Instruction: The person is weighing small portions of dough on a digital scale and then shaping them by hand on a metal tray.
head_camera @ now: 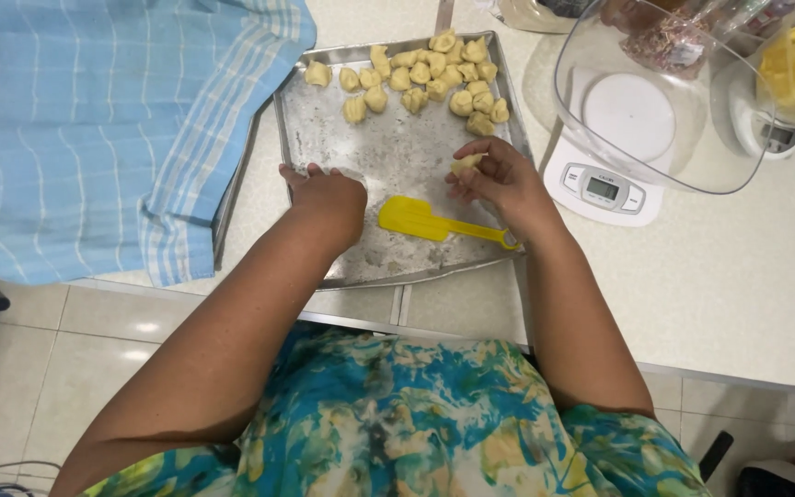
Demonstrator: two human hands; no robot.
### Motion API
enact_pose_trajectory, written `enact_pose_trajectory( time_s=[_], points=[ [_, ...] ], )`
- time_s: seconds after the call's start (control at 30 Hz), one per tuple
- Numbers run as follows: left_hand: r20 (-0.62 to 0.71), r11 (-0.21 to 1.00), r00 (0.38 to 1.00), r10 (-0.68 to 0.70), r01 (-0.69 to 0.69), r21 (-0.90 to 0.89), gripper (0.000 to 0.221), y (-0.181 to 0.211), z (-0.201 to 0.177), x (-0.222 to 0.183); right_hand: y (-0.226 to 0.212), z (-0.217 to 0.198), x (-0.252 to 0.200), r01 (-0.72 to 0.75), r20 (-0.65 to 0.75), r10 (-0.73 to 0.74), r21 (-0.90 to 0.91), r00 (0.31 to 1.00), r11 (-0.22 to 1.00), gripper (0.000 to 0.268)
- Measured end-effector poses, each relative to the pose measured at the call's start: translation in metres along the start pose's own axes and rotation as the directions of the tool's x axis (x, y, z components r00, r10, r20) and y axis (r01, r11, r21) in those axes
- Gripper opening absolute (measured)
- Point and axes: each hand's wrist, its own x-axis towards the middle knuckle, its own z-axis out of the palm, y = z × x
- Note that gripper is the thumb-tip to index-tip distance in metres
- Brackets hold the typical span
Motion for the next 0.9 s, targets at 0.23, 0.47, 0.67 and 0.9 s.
enact_pose_trajectory(
  time_s=[0.23, 0.47, 0.67, 0.9],
  points=[
    [-0.017, 1.0, 1.0, 0.005, -0.006, -0.018, 0.074, 0.003, -0.004, -0.006, 0.011, -0.004, 0.006, 0.026, -0.064, -0.026, 0.0, 0.998, 1.0, 0.025],
    [-0.091, 0.997, 0.995, -0.029, 0.022, -0.079, 0.078, 0.0, 0.01, 0.008, 0.004, 0.002, 0.005, 0.033, -0.044, -0.032, 0.018, 0.999, 0.999, 0.031],
    [-0.128, 0.998, 0.992, 0.018, -0.026, -0.064, 0.069, -0.003, 0.014, 0.006, 0.0, -0.006, -0.002, 0.048, -0.072, -0.056, -0.12, 0.996, 0.992, 0.02],
    [-0.105, 0.998, 0.993, 0.058, -0.058, 0.006, 0.061, -0.002, -0.003, -0.006, 0.015, -0.016, 0.004, 0.03, -0.039, -0.041, -0.262, 0.998, 0.965, 0.017]
  ],
)
